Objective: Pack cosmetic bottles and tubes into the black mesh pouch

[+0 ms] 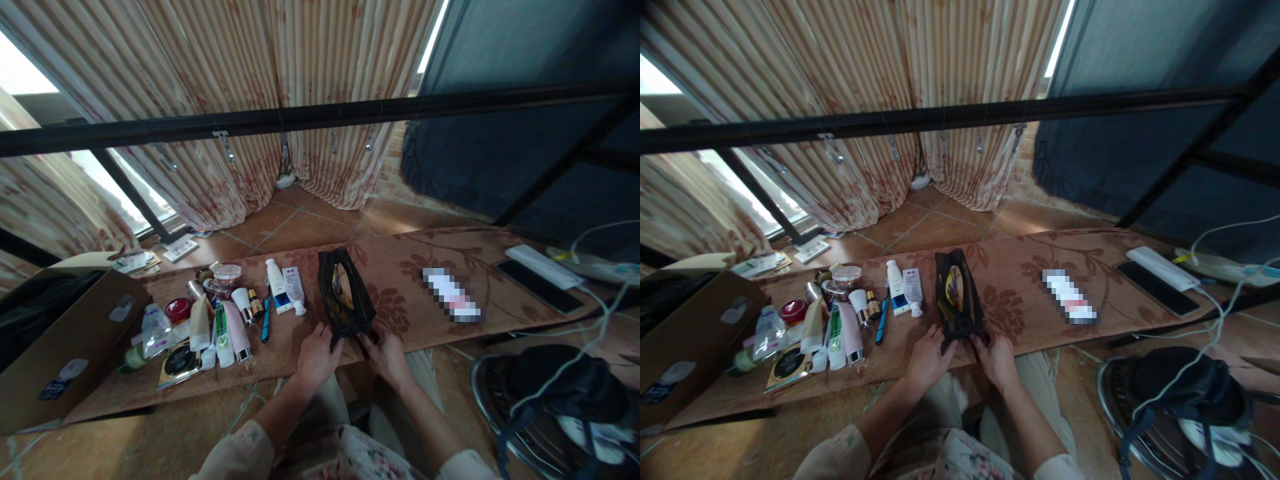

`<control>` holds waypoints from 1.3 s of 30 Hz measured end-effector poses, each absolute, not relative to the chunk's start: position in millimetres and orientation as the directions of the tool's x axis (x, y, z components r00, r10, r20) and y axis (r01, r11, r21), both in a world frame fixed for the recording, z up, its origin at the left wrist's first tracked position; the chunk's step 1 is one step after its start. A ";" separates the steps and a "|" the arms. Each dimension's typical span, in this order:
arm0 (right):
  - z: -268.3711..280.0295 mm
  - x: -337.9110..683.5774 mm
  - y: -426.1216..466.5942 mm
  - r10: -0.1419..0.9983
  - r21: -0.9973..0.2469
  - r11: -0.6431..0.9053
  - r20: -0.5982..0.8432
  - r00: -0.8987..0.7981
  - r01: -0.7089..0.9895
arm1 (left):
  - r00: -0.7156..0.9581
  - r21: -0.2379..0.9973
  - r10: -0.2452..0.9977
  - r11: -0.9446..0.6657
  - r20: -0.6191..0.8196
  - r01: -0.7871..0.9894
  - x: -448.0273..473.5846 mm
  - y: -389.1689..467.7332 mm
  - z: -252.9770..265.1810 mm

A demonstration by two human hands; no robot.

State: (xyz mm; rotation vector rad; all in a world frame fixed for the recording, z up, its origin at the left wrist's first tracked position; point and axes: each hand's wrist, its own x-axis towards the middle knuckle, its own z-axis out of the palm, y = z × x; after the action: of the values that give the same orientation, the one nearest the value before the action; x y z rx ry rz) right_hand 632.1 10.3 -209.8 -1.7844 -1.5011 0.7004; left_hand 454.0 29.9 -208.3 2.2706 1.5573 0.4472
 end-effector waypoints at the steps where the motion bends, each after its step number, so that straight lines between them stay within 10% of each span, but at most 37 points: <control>1: -209.6 632.1 10.4 0.983 -0.788 -0.089 0.030 0.184 0.609 | 0.347 0.453 0.936 -0.334 0.057 0.827 454.1 30.0 -208.2; 39: -208.2 632.0 9.5 0.982 -0.789 -0.088 0.033 0.184 0.609 | 0.358 0.449 0.933 -0.336 0.038 0.828 453.5 28.7 -206.8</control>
State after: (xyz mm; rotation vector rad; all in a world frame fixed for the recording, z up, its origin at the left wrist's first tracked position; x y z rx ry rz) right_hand 632.0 9.5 -208.2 -1.7807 -1.5026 0.6981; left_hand 453.5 28.7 -206.8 2.2725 1.5466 0.4122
